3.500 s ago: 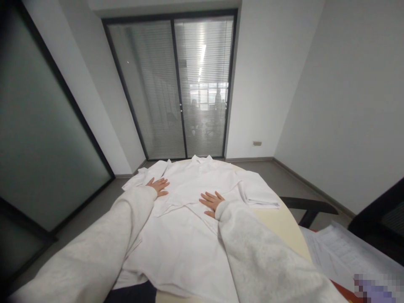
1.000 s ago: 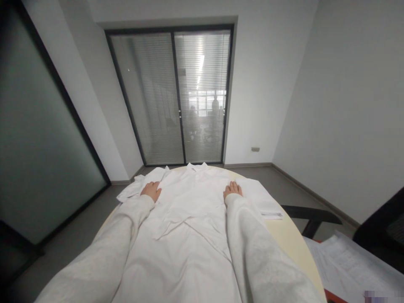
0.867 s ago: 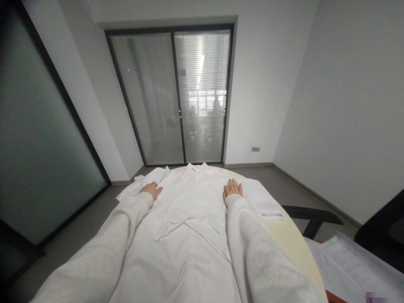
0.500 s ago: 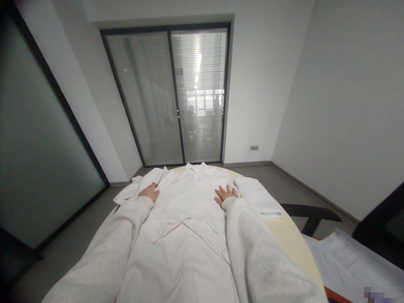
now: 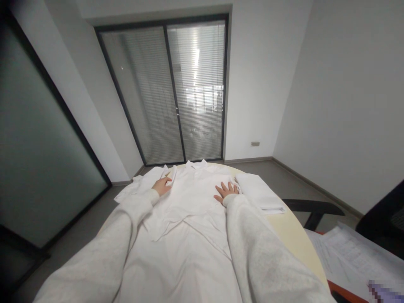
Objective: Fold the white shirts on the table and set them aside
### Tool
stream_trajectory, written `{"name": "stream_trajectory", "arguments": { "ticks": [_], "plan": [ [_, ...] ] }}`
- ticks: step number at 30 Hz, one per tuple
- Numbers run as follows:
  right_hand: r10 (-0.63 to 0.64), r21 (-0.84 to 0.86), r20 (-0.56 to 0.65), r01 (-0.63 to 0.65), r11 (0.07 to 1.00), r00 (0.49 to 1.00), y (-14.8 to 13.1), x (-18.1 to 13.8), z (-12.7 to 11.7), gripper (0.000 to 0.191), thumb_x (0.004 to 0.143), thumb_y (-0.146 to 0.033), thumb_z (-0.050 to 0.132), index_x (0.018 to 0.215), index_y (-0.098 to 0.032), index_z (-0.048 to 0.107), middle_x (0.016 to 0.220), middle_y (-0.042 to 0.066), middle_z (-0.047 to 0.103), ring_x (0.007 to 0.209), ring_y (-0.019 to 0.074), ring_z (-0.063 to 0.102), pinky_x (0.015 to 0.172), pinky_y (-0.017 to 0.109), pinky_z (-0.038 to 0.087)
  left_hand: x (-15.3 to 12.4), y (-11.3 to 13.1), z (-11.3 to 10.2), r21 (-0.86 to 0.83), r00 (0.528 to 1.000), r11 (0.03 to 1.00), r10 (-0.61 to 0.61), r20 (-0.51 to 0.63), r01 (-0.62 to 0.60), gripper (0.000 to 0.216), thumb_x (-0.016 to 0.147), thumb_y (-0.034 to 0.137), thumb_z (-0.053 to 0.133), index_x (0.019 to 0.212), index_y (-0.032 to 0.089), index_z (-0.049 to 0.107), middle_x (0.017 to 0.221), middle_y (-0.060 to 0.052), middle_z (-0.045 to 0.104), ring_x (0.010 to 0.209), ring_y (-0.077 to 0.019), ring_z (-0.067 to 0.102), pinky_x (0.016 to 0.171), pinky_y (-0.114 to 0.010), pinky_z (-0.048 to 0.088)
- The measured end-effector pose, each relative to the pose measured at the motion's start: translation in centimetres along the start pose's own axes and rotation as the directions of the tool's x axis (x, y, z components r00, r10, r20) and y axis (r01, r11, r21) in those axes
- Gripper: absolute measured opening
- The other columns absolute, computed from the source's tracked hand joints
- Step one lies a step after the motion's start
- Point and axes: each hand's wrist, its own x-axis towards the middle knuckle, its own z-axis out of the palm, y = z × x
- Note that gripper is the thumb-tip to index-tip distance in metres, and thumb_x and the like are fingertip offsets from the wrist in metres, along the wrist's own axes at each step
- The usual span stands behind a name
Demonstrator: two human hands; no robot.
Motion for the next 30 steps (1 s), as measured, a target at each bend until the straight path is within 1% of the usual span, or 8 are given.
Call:
{"name": "stream_trajectory", "arguments": {
  "ticks": [4,10,13,16,19,23,26,30],
  "plan": [
    [0.005,0.002,0.005,-0.005,1.0,1.0,0.0,-0.1,-0.1,0.071,0.075,-0.073,0.021,0.137,-0.04,0.017,0.148,-0.005,0.006,0.133,0.0347,-0.001,0.103,0.054,0.001,-0.1,3.4,1.0,0.042,0.978,0.979,0.199,0.069,-0.202,0.034,0.075,0.02,0.053,0.109,0.017,0.056,0.105,-0.008,0.058,0.097,-0.0187,0.055,0.087,-0.026,0.039],
    [0.005,0.005,0.024,-0.005,1.0,1.0,-0.2,-0.3,-0.5,0.071,0.075,-0.073,0.021,0.138,-0.04,0.016,0.148,-0.005,0.005,0.133,0.0334,-0.001,0.103,0.053,0.001,-1.5,5.9,4.2,0.085,0.96,0.967,0.221,0.174,-0.238,0.035,0.078,0.022,0.049,0.112,0.016,0.054,0.108,-0.01,0.055,0.099,-0.0198,0.054,0.088,-0.029,0.039],
    [0.005,0.014,0.02,-0.005,1.0,1.0,-0.2,-0.4,-0.6,0.071,0.074,-0.074,0.021,0.137,-0.041,0.016,0.148,-0.005,0.005,0.133,0.033,-0.001,0.103,0.053,0.001,-1.7,6.4,4.5,0.082,0.946,0.96,0.247,0.212,-0.269,0.036,0.077,0.024,0.052,0.112,0.016,0.054,0.107,-0.01,0.056,0.098,-0.0202,0.055,0.087,-0.028,0.04],
    [0.0,0.028,0.007,0.0,1.0,1.0,-0.2,-0.4,-0.6,0.071,0.075,-0.073,0.022,0.137,-0.04,0.018,0.148,-0.005,0.007,0.133,0.0329,-0.001,0.103,0.053,0.001,-1.6,5.9,2.8,0.03,0.926,0.955,0.279,0.255,-0.296,0.044,0.074,0.024,0.057,0.117,0.017,0.051,0.106,-0.007,0.058,0.098,-0.0195,0.055,0.087,-0.026,0.039],
    [-0.002,0.038,0.001,0.002,0.999,1.0,-0.1,-0.5,-0.7,0.07,0.075,-0.071,0.025,0.137,-0.039,0.021,0.148,-0.005,0.009,0.133,0.0333,0.001,0.103,0.053,0.003,-1.7,4.2,0.0,-0.026,0.905,0.974,0.217,0.367,-0.224,0.049,0.069,0.03,0.063,0.115,0.018,0.052,0.095,-0.003,0.064,0.088,-0.0176,0.058,0.079,-0.023,0.042],
    [0.021,0.049,0.005,-0.021,0.999,1.0,-1.0,-0.7,-1.5,0.065,0.077,-0.065,0.032,0.135,-0.038,0.026,0.147,-0.002,0.013,0.132,0.0353,0.006,0.1,0.059,0.007,-2.5,1.0,-3.1,0.058,0.892,0.994,0.059,0.449,-0.095,0.027,0.06,0.037,0.069,0.079,0.019,0.064,0.072,0.001,0.064,0.069,-0.0147,0.058,0.065,-0.02,0.042],
    [0.044,0.052,-0.006,-0.043,0.998,0.999,-3.1,-1.0,-2.6,0.054,0.079,-0.049,0.042,0.129,-0.03,0.041,0.143,0.009,0.026,0.128,0.0412,0.017,0.091,0.068,0.015,-3.3,-0.5,-4.1,0.154,0.865,0.986,-0.024,0.5,-0.062,0.023,0.054,0.038,0.072,0.062,0.019,0.061,0.055,0.004,0.057,0.057,-0.0132,0.053,0.06,-0.021,0.039],
    [-0.174,0.09,-0.048,0.177,0.98,0.984,-7.9,-1.2,-3.9,0.039,0.073,-0.036,0.057,0.11,-0.023,0.06,0.128,0.014,0.046,0.123,0.0388,0.032,0.094,0.062,0.024,-4.2,-1.1,-4.3,0.195,0.854,0.979,-0.053,0.517,-0.058,0.029,0.052,0.038,0.073,0.046,0.017,0.053,0.041,0.004,0.045,0.056,-0.0142,0.048,0.062,-0.022,0.037]
  ]
}}
